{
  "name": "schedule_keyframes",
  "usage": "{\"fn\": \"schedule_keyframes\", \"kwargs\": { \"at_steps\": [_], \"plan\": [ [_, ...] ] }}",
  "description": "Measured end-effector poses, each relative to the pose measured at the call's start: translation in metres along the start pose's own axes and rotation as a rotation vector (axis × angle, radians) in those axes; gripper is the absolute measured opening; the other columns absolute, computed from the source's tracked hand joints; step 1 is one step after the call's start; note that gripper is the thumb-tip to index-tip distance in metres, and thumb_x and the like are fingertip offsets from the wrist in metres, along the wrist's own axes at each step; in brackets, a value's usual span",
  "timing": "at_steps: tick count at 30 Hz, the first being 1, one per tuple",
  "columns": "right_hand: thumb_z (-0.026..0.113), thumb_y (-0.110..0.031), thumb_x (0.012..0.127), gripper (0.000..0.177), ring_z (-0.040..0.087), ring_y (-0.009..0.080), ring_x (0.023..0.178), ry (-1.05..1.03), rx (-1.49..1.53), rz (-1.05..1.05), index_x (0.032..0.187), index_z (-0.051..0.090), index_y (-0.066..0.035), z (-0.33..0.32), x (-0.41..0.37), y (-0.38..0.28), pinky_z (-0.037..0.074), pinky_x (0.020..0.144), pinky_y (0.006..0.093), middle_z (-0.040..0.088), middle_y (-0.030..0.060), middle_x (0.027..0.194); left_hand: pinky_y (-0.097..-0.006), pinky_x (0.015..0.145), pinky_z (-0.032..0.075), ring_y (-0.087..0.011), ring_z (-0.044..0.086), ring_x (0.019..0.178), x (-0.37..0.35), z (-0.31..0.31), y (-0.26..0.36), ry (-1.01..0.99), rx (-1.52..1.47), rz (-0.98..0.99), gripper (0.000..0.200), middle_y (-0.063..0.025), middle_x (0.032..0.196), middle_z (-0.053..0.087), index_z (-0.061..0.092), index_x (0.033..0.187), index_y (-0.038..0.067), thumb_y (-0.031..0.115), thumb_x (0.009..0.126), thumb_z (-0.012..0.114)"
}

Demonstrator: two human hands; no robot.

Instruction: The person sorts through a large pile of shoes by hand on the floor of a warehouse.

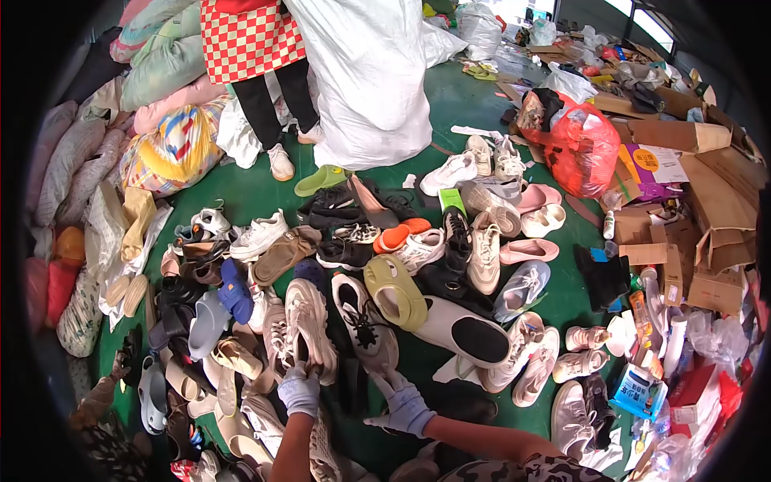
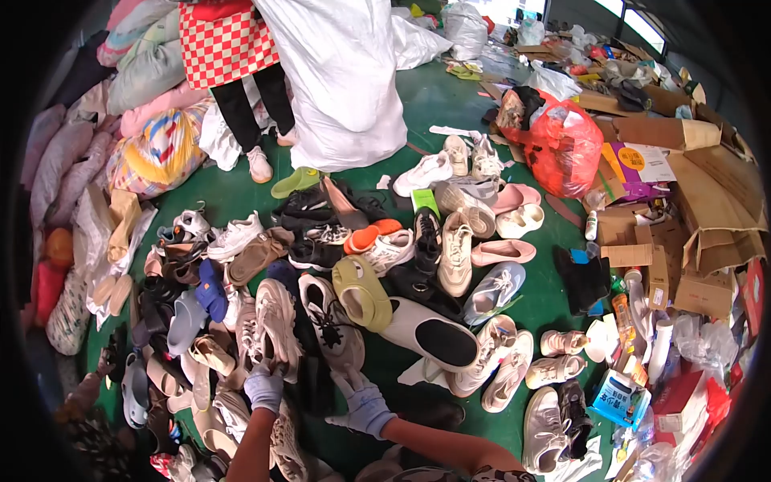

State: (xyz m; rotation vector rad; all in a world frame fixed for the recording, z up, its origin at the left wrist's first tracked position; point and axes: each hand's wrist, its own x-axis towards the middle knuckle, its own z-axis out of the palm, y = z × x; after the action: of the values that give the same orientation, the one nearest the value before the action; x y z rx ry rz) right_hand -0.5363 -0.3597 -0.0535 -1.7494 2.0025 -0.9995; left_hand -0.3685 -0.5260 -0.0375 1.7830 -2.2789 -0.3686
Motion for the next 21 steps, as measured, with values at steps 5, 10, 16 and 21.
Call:
{"fn": "schedule_keyframes", "kwargs": {
  "at_steps": [5,10,16,21],
  "plan": [
    [0.069,-0.035,0.071,0.047,0.055,0.0308,0.100,-0.156,-0.323,-0.035,0.113,0.056,-0.016,0.031,0.030,0.038,0.046,0.080,0.0422,0.052,0.0077,0.118,-0.0444,0.074,0.048,-0.0344,0.063,0.085,0.020,-0.014,0.003,-0.238,0.059,0.167,0.032,-0.0163,0.085,0.065,0.063,0.095,0.012,0.042,0.084,0.059],
    [0.071,-0.023,0.070,0.050,0.053,0.0329,0.105,0.005,0.063,-0.201,0.114,0.055,-0.009,0.018,0.028,0.036,0.044,0.087,0.0444,0.053,0.0119,0.118,-0.0303,0.077,0.049,-0.0166,0.064,0.087,0.042,-0.048,-0.021,-0.596,-0.258,0.131,0.046,-0.0092,0.098,0.068,0.062,0.114,0.007,0.038,0.081,0.069],
    [0.080,-0.035,0.063,0.088,0.047,0.0376,0.114,-0.033,0.168,-0.283,0.132,0.037,-0.003,0.033,0.005,-0.014,0.040,0.095,0.0465,0.042,0.0204,0.131,-0.0215,0.076,0.048,-0.0092,0.061,0.093,0.048,-0.060,-0.020,-0.722,-0.746,-0.068,0.057,-0.0026,0.105,0.065,0.053,0.124,-0.002,0.019,0.077,0.077],
    [0.080,-0.029,0.059,0.085,0.049,0.0373,0.107,0.044,0.025,-0.178,0.128,0.038,-0.002,0.073,0.024,-0.010,0.042,0.091,0.0475,0.047,0.0198,0.120,-0.0348,0.078,0.049,-0.0270,0.063,0.085,-0.001,0.006,-0.088,0.113,-0.813,-0.097,0.042,-0.0121,0.095,0.065,0.056,0.119,0.009,0.018,0.080,0.067]
  ]
}}
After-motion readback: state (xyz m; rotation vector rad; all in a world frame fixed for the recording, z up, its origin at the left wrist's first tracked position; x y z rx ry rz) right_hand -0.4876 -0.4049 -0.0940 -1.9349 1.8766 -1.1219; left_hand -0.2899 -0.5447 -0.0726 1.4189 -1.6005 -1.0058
